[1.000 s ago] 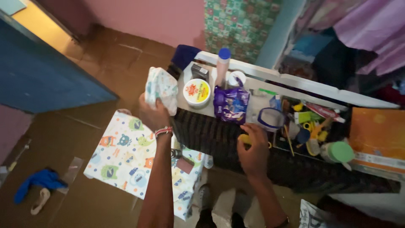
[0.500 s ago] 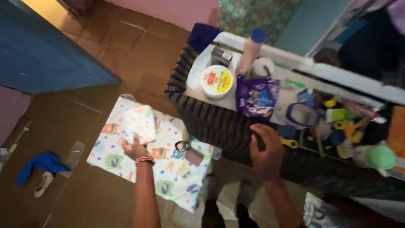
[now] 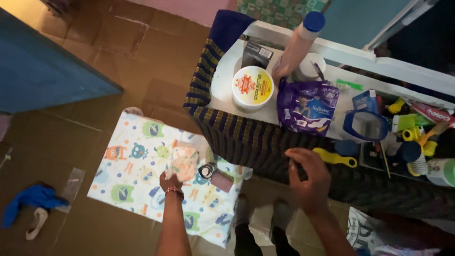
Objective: The person removes toiletries, containers, scissors, a notebook and other small items from a bedroom shelf and places them on a mat on the floor. They then take folded clothes from the shelf compartments and stack them on a pile beside a teddy bear.
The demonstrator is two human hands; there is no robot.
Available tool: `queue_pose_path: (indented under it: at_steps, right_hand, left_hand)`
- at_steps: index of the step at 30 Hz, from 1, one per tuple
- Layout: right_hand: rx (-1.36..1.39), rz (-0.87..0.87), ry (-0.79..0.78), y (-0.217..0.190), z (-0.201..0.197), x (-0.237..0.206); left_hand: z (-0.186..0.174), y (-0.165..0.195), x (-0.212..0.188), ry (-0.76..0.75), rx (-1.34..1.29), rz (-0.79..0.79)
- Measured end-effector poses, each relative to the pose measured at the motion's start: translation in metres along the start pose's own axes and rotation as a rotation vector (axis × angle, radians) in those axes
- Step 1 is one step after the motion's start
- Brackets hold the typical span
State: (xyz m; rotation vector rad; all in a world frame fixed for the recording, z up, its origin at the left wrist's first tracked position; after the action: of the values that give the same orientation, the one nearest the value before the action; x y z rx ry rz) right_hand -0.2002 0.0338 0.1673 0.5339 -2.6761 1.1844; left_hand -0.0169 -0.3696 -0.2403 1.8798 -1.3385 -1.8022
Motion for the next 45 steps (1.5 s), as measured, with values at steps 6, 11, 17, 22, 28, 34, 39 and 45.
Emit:
queue_pose_path:
  at_steps: [6, 11, 17, 22, 28, 34, 39, 45]
  right_hand:
    - [-0.003, 0.014, -0.012, -0.006, -0.009, -0.004]
    - [0.006, 0.105, 0.067, -0.001, -0.038, 0.0]
    - [-0.189, 0.08, 0.218, 0.025, -0.102, -0.004]
    - [-0.274, 0.12, 0.212, 0.077, -0.163, -0.004]
    - [-0.323, 0.067, 0.131, 0.119, -0.206, 0.021]
    - [-0.372, 0.197, 0.036, 0.155, -0.212, 0.076]
    - [-0.435, 0.368, -0.059, 0.197, -0.199, 0.109]
    - [-0.514, 0.243, 0.018, 0.224, -0.192, 0.113]
  left_hand:
    - [-0.033, -0.015, 0.001, 0.132, 0.243, -0.286]
    - [-0.005, 0.09, -0.092, 0.275, 0.341, 0.541]
    - [0.065, 0.171, -0.305, 0.107, 0.249, 0.916]
    - [0.143, 0.195, -0.462, -0.312, 0.251, 1.183]
    - [0.21, 0.18, -0.582, -0.681, 0.462, 1.405]
    - [0.251, 0.164, -0.636, -0.685, 0.532, 1.425]
    - [0.262, 0.149, -0.653, -0.722, 0.619, 1.455]
    - [0.26, 0.143, -0.66, -0.697, 0.611, 1.456]
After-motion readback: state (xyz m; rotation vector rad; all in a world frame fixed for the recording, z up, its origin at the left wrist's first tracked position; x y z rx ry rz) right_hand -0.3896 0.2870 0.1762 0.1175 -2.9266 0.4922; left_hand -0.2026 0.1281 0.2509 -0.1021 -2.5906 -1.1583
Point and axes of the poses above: each hand's wrist, its own x-axis towards the middle knuckle, its own z-axis out of the palm, y = z × x, the point moved 8 cm from there along x, towards the middle knuckle, and after that the axes turned 5 degrees about -y, right-handed, at the moved point
